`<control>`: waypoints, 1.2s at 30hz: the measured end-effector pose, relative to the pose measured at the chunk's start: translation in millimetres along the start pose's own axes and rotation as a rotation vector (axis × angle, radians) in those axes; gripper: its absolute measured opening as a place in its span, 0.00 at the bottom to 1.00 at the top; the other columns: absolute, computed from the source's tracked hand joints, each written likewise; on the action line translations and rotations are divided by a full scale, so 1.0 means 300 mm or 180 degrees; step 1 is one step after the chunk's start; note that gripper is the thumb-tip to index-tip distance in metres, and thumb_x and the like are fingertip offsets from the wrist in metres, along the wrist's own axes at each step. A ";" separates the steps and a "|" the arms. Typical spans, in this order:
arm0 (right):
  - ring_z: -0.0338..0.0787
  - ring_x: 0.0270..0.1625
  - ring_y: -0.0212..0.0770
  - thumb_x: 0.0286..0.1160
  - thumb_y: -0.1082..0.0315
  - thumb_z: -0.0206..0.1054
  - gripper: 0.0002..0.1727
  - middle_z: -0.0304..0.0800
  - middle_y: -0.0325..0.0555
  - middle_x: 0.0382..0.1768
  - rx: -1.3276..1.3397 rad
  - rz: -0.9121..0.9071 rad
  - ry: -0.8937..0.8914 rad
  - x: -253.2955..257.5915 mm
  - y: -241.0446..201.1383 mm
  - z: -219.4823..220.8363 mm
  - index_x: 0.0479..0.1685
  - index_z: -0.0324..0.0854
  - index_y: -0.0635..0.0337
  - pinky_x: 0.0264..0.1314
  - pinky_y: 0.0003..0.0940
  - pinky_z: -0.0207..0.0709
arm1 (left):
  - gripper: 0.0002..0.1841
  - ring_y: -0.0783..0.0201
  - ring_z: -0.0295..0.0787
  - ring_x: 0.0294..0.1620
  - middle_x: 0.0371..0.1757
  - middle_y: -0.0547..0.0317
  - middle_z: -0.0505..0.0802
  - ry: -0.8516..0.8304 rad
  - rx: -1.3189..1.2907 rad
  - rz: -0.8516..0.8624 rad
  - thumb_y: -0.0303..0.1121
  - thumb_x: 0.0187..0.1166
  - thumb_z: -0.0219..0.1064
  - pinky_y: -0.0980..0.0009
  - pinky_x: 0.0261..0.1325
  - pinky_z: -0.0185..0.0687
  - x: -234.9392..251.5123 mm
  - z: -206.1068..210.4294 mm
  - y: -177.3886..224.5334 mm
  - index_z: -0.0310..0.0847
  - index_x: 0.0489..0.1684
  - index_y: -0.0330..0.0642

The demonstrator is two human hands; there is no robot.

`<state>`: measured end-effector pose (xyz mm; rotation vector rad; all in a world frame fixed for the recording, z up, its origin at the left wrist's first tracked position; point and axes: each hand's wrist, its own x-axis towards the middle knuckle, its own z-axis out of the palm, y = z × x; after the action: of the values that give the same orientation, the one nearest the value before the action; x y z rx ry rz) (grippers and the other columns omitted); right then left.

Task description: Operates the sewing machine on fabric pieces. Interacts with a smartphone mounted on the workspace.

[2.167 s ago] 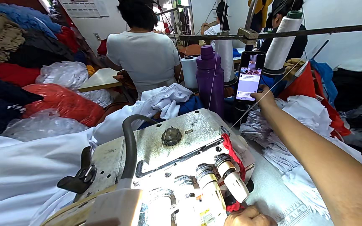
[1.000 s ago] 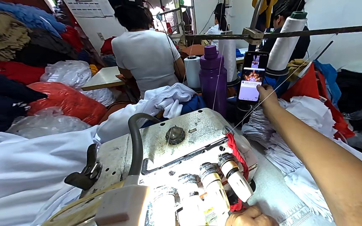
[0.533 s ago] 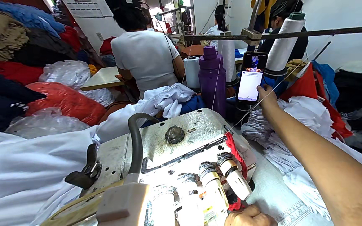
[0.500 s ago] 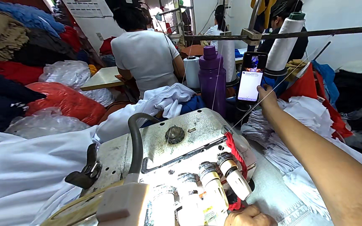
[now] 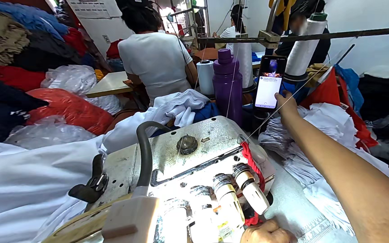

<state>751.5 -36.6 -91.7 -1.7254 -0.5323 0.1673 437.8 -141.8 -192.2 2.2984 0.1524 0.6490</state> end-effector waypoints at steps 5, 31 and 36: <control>0.73 0.79 0.65 0.91 0.59 0.57 0.33 0.71 0.73 0.78 -0.0041 0.0018 0.0008 0.005 0.005 0.003 0.89 0.57 0.69 0.75 0.61 0.65 | 0.09 0.49 0.95 0.37 0.34 0.42 0.95 -0.0026 -0.0010 -0.0002 0.20 0.75 0.64 0.56 0.40 0.89 0.000 -0.002 0.000 0.94 0.38 0.33; 0.79 0.74 0.66 0.74 0.72 0.72 0.41 0.76 0.73 0.73 -0.0203 -0.0069 -0.0129 0.036 0.031 0.013 0.88 0.58 0.67 0.74 0.62 0.71 | 0.09 0.49 0.96 0.38 0.35 0.43 0.95 -0.0014 -0.0022 0.0005 0.20 0.75 0.64 0.57 0.41 0.89 0.000 -0.001 -0.002 0.94 0.37 0.33; 0.77 0.76 0.65 0.74 0.72 0.73 0.42 0.75 0.73 0.74 -0.0279 -0.0027 -0.0097 0.030 0.024 0.015 0.89 0.57 0.67 0.76 0.61 0.68 | 0.09 0.49 0.96 0.37 0.35 0.43 0.95 -0.0014 -0.0015 0.0013 0.21 0.75 0.64 0.57 0.41 0.89 0.002 -0.002 0.000 0.94 0.37 0.32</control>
<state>759.4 -29.6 -98.2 -1.8082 -0.5766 0.1667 438.2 -141.3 -191.5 2.2960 0.1440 0.6458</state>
